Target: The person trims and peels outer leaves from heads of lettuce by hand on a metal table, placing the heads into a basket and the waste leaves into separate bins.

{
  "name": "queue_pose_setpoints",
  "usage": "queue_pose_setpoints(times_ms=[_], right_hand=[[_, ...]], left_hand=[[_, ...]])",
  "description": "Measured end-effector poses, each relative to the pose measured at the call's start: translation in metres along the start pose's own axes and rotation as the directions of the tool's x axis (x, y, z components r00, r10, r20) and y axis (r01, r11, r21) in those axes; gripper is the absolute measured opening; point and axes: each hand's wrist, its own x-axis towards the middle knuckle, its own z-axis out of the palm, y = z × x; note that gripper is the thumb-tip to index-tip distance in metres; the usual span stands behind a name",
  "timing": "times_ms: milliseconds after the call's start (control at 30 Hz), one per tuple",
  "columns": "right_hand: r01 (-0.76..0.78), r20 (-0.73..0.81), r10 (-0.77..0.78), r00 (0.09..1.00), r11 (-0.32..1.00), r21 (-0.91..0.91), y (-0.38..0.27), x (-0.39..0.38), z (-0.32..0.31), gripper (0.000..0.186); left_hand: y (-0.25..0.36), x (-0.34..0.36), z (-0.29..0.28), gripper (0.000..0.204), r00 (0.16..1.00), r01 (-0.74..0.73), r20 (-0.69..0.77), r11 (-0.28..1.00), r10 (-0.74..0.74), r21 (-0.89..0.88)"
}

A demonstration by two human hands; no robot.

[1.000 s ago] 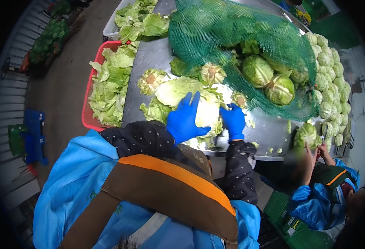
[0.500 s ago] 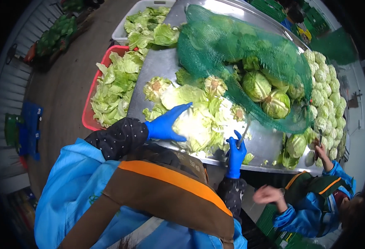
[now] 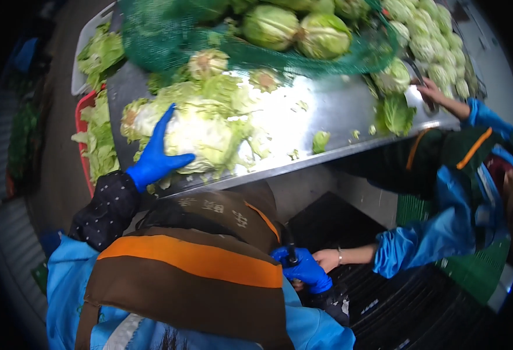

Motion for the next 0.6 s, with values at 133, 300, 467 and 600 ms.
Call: queue_pose_setpoints(times_ms=[133,300,467,600], right_hand=[[0.144,-0.206,-0.159,0.966,0.986,-0.089,0.002,-0.007,0.030,0.021],[0.234,-0.313,-0.341,0.886,0.913,-0.334,0.018,0.020,0.028,0.019],[0.277,-0.344,-0.369,0.864,0.917,-0.288,-0.017,0.024,-0.008,0.025],[0.238,-0.452,-0.395,0.800,0.900,-0.366,-0.100,0.061,-0.002,0.025]], left_hand=[[0.006,0.004,0.003,0.106,1.000,-0.010,0.017,0.998,0.009,0.062],[0.006,0.007,0.001,0.104,1.000,-0.028,0.011,0.998,0.027,0.056],[0.011,0.013,0.007,0.104,0.999,-0.032,0.005,0.989,0.032,0.145],[0.051,0.024,0.020,0.105,0.980,-0.186,0.146,0.892,0.137,0.411]])
